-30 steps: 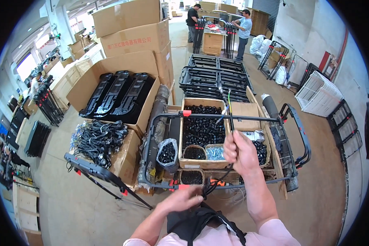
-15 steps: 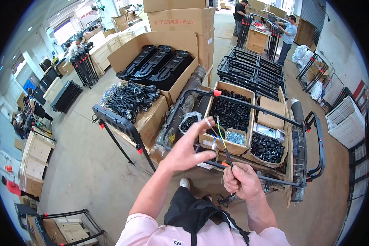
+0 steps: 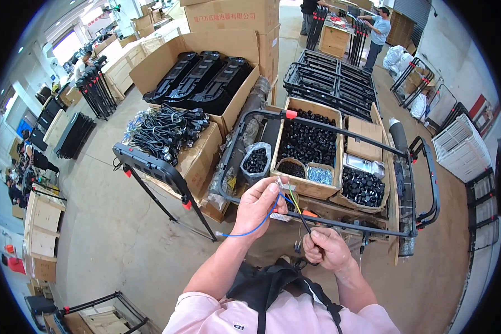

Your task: Assemble the housing and internal components of a leaf blower using an electric screwdriver.

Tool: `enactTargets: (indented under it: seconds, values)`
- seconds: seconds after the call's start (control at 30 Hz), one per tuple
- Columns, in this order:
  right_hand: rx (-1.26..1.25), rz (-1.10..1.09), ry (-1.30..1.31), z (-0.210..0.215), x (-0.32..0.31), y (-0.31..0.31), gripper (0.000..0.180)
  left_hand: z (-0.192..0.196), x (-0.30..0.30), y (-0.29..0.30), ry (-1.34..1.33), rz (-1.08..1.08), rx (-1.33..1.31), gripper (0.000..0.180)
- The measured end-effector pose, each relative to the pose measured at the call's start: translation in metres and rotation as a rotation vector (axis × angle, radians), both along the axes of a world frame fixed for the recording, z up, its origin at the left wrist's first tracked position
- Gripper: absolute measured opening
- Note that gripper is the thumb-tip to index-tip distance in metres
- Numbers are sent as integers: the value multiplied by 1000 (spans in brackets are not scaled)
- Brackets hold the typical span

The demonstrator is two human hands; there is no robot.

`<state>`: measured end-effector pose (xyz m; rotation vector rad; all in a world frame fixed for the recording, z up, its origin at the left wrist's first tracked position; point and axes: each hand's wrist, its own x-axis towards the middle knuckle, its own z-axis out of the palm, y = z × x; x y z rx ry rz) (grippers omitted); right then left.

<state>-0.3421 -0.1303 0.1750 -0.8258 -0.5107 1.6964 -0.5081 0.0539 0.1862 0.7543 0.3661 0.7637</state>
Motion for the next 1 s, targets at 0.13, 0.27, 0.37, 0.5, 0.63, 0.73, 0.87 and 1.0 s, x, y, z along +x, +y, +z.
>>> enactTargets:
  seconds: [0.13,0.27,0.37,0.5,0.63,0.73,0.87,1.0]
  values:
    - [-109,27,23,-15,-22,19,38,-18,-31,15,72,-82,44,33]
    - [-213,81,-5,-29,-46,40,37,-50,-62,30,157,0,52,33]
    - [-316,109,-22,-49,-65,58,36,-75,-78,33,232,53,66,31]
    - [-438,188,38,-93,-89,71,37,-116,-109,34,405,74,105,26]
    - [-585,248,100,-151,-112,87,33,-189,-126,35,573,104,-85,23]
    - [-640,257,184,-203,-124,91,31,-239,-134,41,793,297,403,22]
    - [-688,206,274,-233,-129,97,28,-252,-134,58,781,339,692,22]
    - [-700,142,319,-246,-128,100,28,-252,-121,68,760,103,259,23]
